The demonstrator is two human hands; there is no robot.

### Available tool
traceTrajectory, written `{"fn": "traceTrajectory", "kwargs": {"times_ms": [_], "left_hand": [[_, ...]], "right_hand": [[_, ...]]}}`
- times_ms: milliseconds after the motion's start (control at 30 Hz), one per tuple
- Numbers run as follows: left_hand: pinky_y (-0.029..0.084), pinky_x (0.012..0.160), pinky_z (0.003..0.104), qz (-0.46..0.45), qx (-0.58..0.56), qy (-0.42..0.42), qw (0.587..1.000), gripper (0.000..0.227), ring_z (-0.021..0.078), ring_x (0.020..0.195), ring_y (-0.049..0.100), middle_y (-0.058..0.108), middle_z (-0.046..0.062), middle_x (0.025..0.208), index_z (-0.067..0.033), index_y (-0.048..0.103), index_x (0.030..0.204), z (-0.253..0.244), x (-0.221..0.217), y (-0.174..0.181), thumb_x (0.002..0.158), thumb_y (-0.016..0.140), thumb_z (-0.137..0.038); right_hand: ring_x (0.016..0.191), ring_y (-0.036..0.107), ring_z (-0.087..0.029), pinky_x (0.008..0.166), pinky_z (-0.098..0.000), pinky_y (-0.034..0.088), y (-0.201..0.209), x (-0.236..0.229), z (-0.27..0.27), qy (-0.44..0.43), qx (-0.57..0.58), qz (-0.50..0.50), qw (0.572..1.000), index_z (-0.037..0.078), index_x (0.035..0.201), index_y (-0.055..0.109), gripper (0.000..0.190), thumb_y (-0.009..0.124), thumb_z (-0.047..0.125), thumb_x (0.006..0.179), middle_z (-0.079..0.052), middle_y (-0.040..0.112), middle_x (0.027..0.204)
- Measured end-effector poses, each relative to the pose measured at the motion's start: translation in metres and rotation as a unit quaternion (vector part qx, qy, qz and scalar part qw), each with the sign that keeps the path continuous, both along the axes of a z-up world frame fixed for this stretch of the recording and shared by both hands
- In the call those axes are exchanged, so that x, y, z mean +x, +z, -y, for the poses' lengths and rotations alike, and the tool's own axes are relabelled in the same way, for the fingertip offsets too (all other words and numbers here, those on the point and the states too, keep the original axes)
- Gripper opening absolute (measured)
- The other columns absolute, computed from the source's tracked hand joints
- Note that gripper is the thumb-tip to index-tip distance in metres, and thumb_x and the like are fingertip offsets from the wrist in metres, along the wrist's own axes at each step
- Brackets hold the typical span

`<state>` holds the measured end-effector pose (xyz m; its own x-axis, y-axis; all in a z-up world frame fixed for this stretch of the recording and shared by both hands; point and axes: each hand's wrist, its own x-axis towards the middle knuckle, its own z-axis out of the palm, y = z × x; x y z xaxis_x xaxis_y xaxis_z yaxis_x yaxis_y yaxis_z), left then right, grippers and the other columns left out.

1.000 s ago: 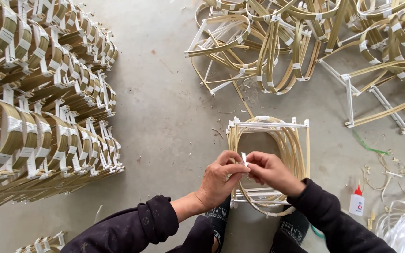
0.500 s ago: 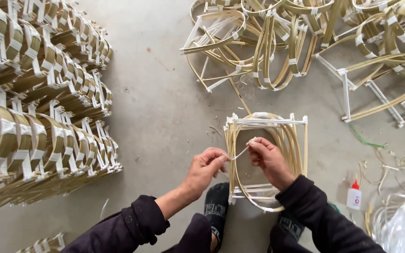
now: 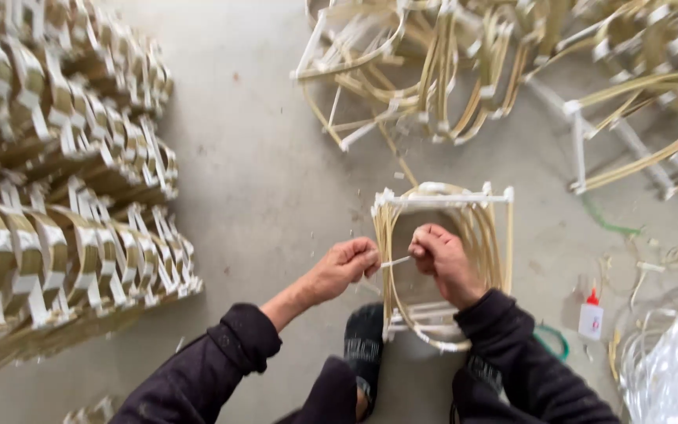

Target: The person assembles a small wooden frame by hand, securing curved wooden pieces with white plastic ties and applying glue to the joints. They then add a second frame layer and continue securing the structure with ties and glue.

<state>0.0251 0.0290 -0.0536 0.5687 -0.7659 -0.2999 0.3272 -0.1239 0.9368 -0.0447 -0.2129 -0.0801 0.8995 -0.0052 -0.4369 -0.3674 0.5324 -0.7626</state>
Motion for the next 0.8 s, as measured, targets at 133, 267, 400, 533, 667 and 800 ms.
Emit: {"fn": "traceTrajectory", "kwargs": {"times_ms": [133, 267, 400, 533, 667, 800], "left_hand": [[0.038, 0.057, 0.019, -0.002, -0.004, 0.01, 1.0, 0.019, 0.0009, 0.065, 0.046, 0.061, -0.005, 0.08, -0.0101, 0.064, 0.097, 0.002, 0.007, 0.009, 0.107, 0.055, -0.023], [0.048, 0.065, 0.022, 0.034, -0.042, 0.052, 0.997, 0.017, 0.0044, 0.071, 0.055, 0.069, -0.003, 0.092, -0.0029, 0.067, 0.098, 0.023, -0.01, 0.038, 0.102, 0.058, -0.017], [0.054, 0.07, 0.026, 0.188, 0.05, 0.018, 0.981, 0.017, 0.0086, 0.076, 0.064, 0.069, 0.0, 0.081, 0.0008, 0.072, 0.097, 0.036, -0.016, 0.055, 0.098, 0.061, -0.012], [0.054, 0.071, 0.026, 0.146, 0.025, 0.059, 0.987, 0.016, 0.0078, 0.077, 0.062, 0.069, 0.001, 0.081, -0.0003, 0.073, 0.097, 0.034, -0.013, 0.05, 0.098, 0.062, -0.012], [0.053, 0.069, 0.026, 0.199, 0.051, 0.042, 0.978, 0.015, 0.0085, 0.077, 0.062, 0.068, 0.002, 0.083, 0.0007, 0.074, 0.098, 0.035, -0.02, 0.066, 0.098, 0.065, -0.012], [0.054, 0.073, 0.023, 0.161, -0.023, 0.09, 0.983, 0.03, 0.0031, 0.082, 0.064, 0.056, -0.009, 0.109, -0.0081, 0.065, 0.115, 0.036, -0.029, 0.105, 0.086, 0.069, -0.009]], "right_hand": [[0.055, 0.043, -0.007, 0.05, -0.0235, 0.035, 0.028, -0.004, -0.007, -0.01, -0.048, 0.076, 0.996, 0.007, 0.093, 0.063, 0.016, 0.056, 0.018, 0.101, -0.003, 0.065, 0.078], [0.087, 0.055, -0.007, 0.079, -0.0247, 0.048, 0.045, -0.019, -0.008, 0.007, -0.202, 0.274, 0.94, 0.003, 0.102, 0.071, 0.013, 0.064, 0.014, 0.102, 0.001, 0.062, 0.105], [0.087, 0.057, -0.007, 0.076, -0.026, 0.049, 0.051, -0.022, -0.007, 0.045, -0.218, 0.276, 0.935, 0.005, 0.106, 0.074, 0.013, 0.065, 0.011, 0.101, 0.001, 0.064, 0.101], [0.084, 0.062, -0.006, 0.071, -0.0238, 0.053, 0.041, -0.022, -0.012, 0.083, -0.195, 0.181, 0.96, 0.012, 0.116, 0.069, 0.024, 0.067, 0.011, 0.092, 0.003, 0.066, 0.096], [0.078, 0.06, -0.007, 0.067, -0.0229, 0.051, 0.035, -0.025, -0.017, 0.091, -0.317, 0.228, 0.916, 0.003, 0.101, 0.074, 0.01, 0.074, 0.009, 0.093, 0.0, 0.066, 0.095], [0.086, 0.062, -0.007, 0.072, -0.0226, 0.052, 0.033, -0.024, -0.016, 0.067, -0.262, 0.247, 0.93, 0.001, 0.097, 0.071, 0.008, 0.074, 0.006, 0.092, -0.001, 0.062, 0.099]]}}
